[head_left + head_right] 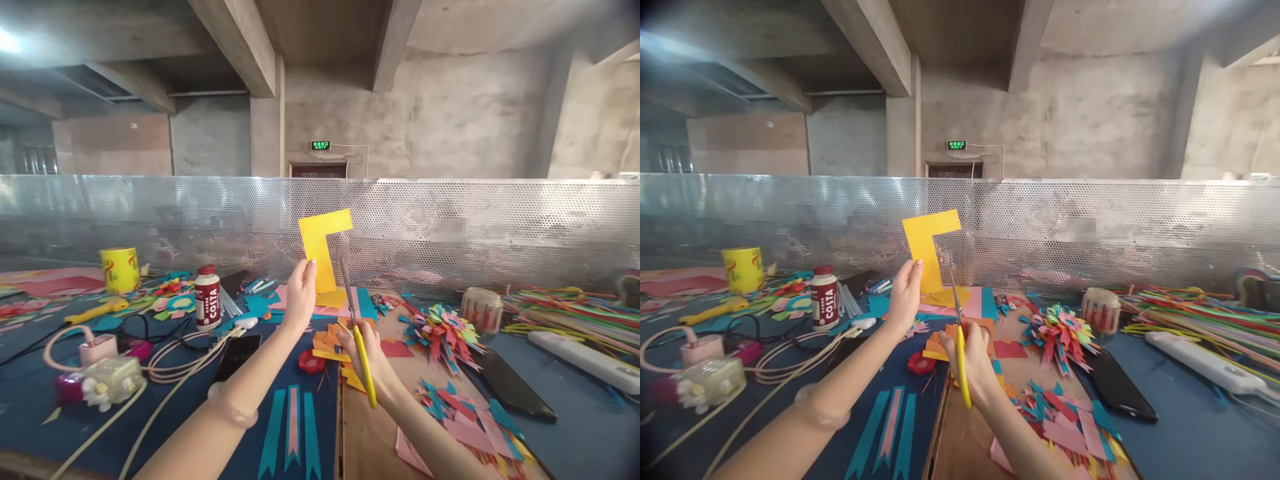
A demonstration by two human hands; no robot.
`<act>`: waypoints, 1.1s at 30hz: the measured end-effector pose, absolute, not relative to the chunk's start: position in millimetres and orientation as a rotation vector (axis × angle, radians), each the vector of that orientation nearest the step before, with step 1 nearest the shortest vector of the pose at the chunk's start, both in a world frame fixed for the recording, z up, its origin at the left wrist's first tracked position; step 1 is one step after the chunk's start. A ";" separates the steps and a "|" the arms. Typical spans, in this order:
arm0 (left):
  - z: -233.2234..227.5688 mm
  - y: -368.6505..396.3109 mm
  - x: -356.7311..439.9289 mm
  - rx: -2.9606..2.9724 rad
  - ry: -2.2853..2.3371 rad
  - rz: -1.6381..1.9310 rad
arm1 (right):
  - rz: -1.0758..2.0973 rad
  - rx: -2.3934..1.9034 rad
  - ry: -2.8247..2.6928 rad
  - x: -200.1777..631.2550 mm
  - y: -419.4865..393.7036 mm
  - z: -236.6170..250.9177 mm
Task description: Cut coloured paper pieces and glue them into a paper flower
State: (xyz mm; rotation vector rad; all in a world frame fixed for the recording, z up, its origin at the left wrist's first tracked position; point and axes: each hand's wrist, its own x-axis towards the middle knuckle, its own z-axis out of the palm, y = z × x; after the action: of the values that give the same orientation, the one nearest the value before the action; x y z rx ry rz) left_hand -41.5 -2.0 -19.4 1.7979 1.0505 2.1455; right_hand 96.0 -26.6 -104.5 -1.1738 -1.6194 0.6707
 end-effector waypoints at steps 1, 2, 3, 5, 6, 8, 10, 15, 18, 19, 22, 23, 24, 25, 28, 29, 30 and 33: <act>-14.7 -0.9 -39.1 1.828 1.065 2.172 | 0.668 -1.175 -1.616 95.7 -26.5 -104.6; -10.2 0.5 -36.4 1.849 1.074 2.200 | 0.667 -1.177 -1.610 95.3 -26.9 -104.2; -6.1 2.0 -33.5 1.858 1.078 2.226 | 0.672 -1.179 -1.600 94.7 -27.6 -103.5; 0.6 5.1 -28.3 1.850 1.069 2.264 | 0.712 -1.187 -1.566 93.0 -30.1 -101.5; 2.8 6.6 -26.3 1.844 1.068 2.278 | 0.733 -1.189 -1.546 91.9 -31.6 -100.6; 4.8 9.3 -23.7 1.845 1.090 2.308 | 0.748 -1.190 -1.523 89.9 -33.8 -99.9; 3.9 11.1 -22.9 1.878 1.141 2.346 | 0.714 -1.188 -1.537 88.6 -34.5 -100.9; -4.8 12.7 -21.3 1.972 1.189 2.350 | 0.621 -1.150 -1.619 89.5 -34.3 -105.1; -10.6 13.1 -18.2 2.015 1.201 2.337 | 0.627 -1.148 -1.622 90.2 -35.1 -104.9; -12.4 13.4 -16.9 2.029 1.197 2.332 | 0.631 -1.164 -1.612 90.2 -35.1 -104.9; -17.1 13.8 -13.4 2.069 1.179 2.295 | 0.628 -1.182 -1.597 90.5 -33.5 -105.6; -18.4 13.9 -12.4 2.077 1.178 2.285 | 0.623 -1.178 -1.600 90.7 -32.7 -106.2; -19.6 13.8 -11.6 2.084 1.178 2.276 | 0.621 -1.174 -1.601 91.1 -32.0 -106.8; -20.6 13.7 -11.0 2.089 1.178 2.269 | 0.622 -1.168 -1.600 91.5 -31.5 -107.3; -22.7 13.3 -9.8 2.096 1.169 2.258 | 0.620 -1.158 -1.587 92.4 -30.9 -108.1; -23.1 13.2 -9.5 2.096 1.167 2.254 | 0.618 -1.156 -1.584 92.5 -31.0 -108.0; -23.4 13.2 -9.2 2.096 1.165 2.250 | 0.616 -1.156 -1.580 92.5 -31.2 -107.6; -24.1 13.4 -8.1 2.094 1.167 2.245 | 0.616 -1.160 -1.559 92.2 -32.4 -105.4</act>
State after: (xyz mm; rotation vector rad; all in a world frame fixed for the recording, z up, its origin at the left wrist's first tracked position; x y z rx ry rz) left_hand -8.1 13.4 -24.1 2.0937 1.1668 2.2453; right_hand 92.2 -32.4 -105.4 -1.1599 -1.5591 0.6156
